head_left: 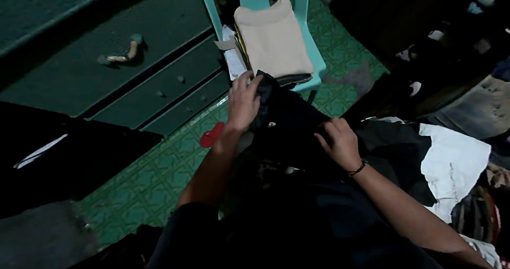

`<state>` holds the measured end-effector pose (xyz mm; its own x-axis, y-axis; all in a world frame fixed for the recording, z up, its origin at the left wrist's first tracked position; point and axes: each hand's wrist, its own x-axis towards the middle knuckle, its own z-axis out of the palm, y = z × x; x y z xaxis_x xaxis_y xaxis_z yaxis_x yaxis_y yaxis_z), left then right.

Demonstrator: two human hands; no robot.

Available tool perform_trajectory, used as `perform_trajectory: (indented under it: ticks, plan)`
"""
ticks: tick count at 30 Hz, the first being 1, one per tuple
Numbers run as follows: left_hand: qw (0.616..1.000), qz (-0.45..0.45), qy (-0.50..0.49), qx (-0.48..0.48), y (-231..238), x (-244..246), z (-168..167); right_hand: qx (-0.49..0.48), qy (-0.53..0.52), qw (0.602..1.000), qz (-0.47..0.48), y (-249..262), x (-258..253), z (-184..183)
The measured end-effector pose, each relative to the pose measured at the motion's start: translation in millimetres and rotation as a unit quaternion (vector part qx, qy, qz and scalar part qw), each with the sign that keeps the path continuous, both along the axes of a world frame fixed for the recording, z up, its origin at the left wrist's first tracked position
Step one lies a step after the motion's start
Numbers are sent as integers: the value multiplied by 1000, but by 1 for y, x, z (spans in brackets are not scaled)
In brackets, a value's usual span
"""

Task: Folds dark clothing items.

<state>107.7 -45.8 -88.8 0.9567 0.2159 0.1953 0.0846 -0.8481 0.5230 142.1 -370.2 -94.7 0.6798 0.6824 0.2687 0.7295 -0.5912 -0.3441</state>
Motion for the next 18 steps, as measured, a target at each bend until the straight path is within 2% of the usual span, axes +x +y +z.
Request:
perform_trajectory:
  ticks: [2,4,7,9,12,15,18]
  plan:
    - [996,-60,4,61,-4,22,12,-9,1,1000,-20,5,8,0]
    - [990,-94,48,93,-9,42,22,-30,5,999,-44,8,14,-1]
    - [985,-94,127,72,-6,68,20,-66,-1,996,-62,11,21,-4]
    - [986,-76,139,42,0,74,18,-71,2,996,-63,9,26,-5]
    - [997,-38,53,-40,5,58,28,-26,28,997,-68,3,30,3]
    - [995,20,-42,-92,3,15,41,65,40,996,-38,-7,23,15]
    - [985,53,-108,-120,1,-31,32,101,23,995,8,-16,7,19]
